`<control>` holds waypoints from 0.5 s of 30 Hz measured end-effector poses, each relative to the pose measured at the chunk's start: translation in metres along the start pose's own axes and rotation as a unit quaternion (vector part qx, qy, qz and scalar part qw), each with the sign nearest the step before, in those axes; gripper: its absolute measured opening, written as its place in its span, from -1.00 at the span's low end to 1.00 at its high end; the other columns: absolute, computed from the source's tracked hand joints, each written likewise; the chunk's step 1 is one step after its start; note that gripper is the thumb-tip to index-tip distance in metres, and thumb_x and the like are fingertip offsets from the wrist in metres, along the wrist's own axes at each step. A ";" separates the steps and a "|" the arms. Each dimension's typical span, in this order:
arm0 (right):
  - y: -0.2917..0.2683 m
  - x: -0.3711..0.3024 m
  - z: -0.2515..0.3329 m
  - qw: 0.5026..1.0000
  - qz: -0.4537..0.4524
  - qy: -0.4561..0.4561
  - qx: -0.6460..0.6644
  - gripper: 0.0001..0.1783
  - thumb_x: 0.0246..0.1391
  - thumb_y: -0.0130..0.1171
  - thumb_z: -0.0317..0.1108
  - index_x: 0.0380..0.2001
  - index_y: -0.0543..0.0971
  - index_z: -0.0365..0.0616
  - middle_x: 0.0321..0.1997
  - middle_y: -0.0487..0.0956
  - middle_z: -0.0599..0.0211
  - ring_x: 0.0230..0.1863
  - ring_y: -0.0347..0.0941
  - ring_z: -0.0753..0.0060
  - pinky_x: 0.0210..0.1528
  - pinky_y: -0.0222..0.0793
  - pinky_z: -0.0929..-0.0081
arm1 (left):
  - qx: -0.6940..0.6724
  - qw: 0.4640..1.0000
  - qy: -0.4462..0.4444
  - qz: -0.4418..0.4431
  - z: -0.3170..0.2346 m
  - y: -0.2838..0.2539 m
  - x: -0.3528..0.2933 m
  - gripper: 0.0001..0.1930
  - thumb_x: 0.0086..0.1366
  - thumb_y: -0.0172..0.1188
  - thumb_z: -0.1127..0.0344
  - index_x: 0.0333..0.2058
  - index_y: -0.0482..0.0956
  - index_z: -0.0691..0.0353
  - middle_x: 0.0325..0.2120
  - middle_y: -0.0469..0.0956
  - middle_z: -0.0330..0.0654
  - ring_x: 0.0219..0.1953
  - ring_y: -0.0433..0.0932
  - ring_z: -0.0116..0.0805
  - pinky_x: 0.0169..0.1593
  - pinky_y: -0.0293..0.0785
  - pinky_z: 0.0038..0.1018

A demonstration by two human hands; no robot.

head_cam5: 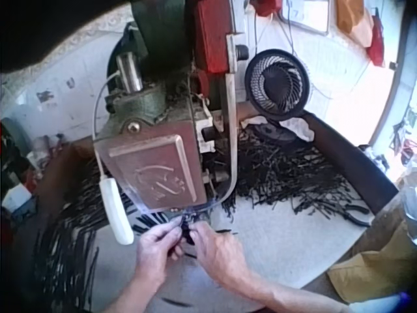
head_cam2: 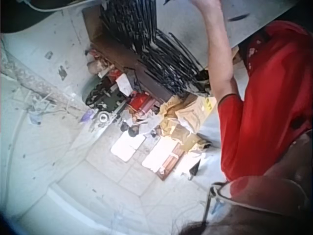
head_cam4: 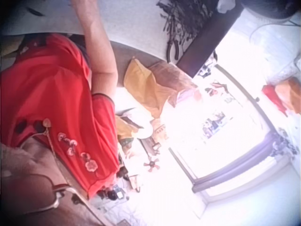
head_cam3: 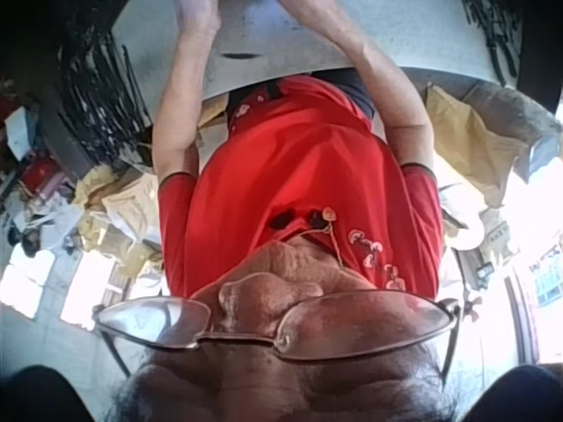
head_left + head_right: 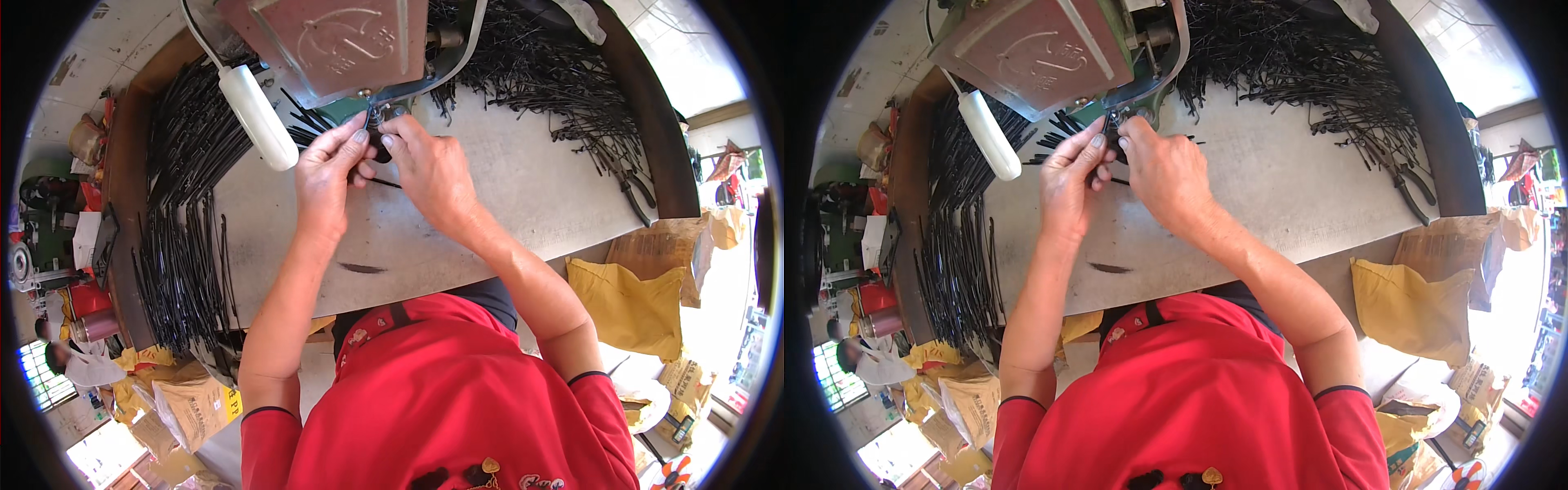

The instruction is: The person repeatedly picks up thin black metal rods from a pile on a workbench, inserts them into a manual bending machine, and operates a lever to bend them. The bent rods are then placed into a separate pile on the table. The process is repeated continuously throughout the clip.

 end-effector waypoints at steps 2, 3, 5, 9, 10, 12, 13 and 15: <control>-0.004 0.008 0.004 1.000 0.014 -0.027 -0.002 -0.83 0.15 0.04 -0.27 -0.25 0.50 -0.09 -0.51 0.57 -0.01 -0.44 0.52 -0.15 -0.40 0.40 0.04 | 0.237 0.965 0.108 -0.018 -0.038 0.006 -0.008 -0.78 0.26 0.14 0.45 -0.12 0.60 0.26 -0.49 0.52 -0.22 -0.60 0.42 -0.55 -0.50 0.37 -0.63; -0.008 0.014 0.007 0.998 0.012 -0.055 0.015 -0.84 0.15 0.04 -0.29 -0.26 0.51 -0.10 -0.51 0.57 -0.01 -0.44 0.52 -0.16 -0.39 0.40 0.05 | 0.353 0.922 0.160 -0.028 -0.057 0.012 -0.013 -0.80 0.25 0.13 0.46 -0.15 0.62 0.25 -0.49 0.51 -0.20 -0.61 0.42 -0.53 -0.51 0.38 -0.60; -0.013 0.017 0.005 0.997 0.020 -0.053 0.050 -0.84 0.15 0.04 -0.31 -0.27 0.53 -0.11 -0.51 0.57 0.02 -0.47 0.52 -0.08 -0.41 0.39 0.10 | 0.384 0.907 0.174 0.000 -0.056 0.010 -0.004 -0.80 0.21 0.15 0.46 -0.18 0.63 0.28 -0.48 0.52 -0.16 -0.59 0.44 -0.47 -0.47 0.39 -0.52; -0.003 0.004 -0.003 0.987 0.069 0.072 0.128 -0.82 0.16 0.07 -0.36 -0.19 0.55 -0.14 -0.62 0.51 0.21 -0.65 0.41 0.44 -0.53 0.32 0.39 | 0.280 0.939 0.200 0.015 -0.050 0.001 0.001 -0.77 0.27 0.13 0.36 -0.12 0.62 0.21 -0.47 0.52 -0.33 -0.43 0.45 -0.60 -0.43 0.42 -0.62; -0.001 0.004 -0.004 0.983 0.081 0.080 0.142 -0.82 0.17 0.07 -0.36 -0.19 0.55 -0.15 -0.63 0.48 0.24 -0.66 0.36 0.51 -0.55 0.29 0.44 | 0.234 0.959 0.160 0.017 -0.041 -0.002 0.005 -0.77 0.26 0.14 0.37 -0.13 0.61 0.26 -0.45 0.53 -0.31 -0.43 0.46 -0.59 -0.39 0.43 -0.62; -0.003 0.004 -0.007 0.977 0.097 0.107 0.159 -0.81 0.17 0.07 -0.36 -0.19 0.56 -0.16 -0.65 0.44 0.32 -0.69 0.26 0.65 -0.59 0.22 0.54 | 0.175 0.977 0.120 0.025 -0.037 -0.001 0.005 -0.76 0.25 0.16 0.39 -0.16 0.56 0.40 -0.43 0.55 -0.26 -0.41 0.47 -0.57 -0.29 0.44 -0.60; -0.005 0.005 -0.001 0.978 0.101 0.091 0.158 -0.81 0.17 0.07 -0.36 -0.19 0.56 -0.15 -0.66 0.43 0.33 -0.70 0.26 0.65 -0.60 0.21 0.54 | 0.149 0.982 0.113 0.028 -0.036 -0.003 0.005 -0.76 0.24 0.17 0.38 -0.17 0.53 0.40 -0.44 0.55 -0.25 -0.41 0.48 -0.55 -0.28 0.43 -0.59; -0.011 0.003 0.005 0.981 0.103 0.063 0.151 -0.82 0.16 0.08 -0.36 -0.19 0.57 -0.15 -0.66 0.42 0.36 -0.71 0.24 0.66 -0.62 0.18 0.56 | 0.062 0.995 0.023 0.076 -0.026 0.004 -0.001 -0.78 0.23 0.18 0.37 -0.18 0.51 0.34 -0.45 0.55 -0.24 -0.39 0.52 -0.53 -0.27 0.44 -0.58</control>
Point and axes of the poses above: each hand's wrist, its own x-axis towards the middle knuckle, its own y-axis out of the palm, z = x × y, the point moved 10 cm from there along x, towards the middle knuckle
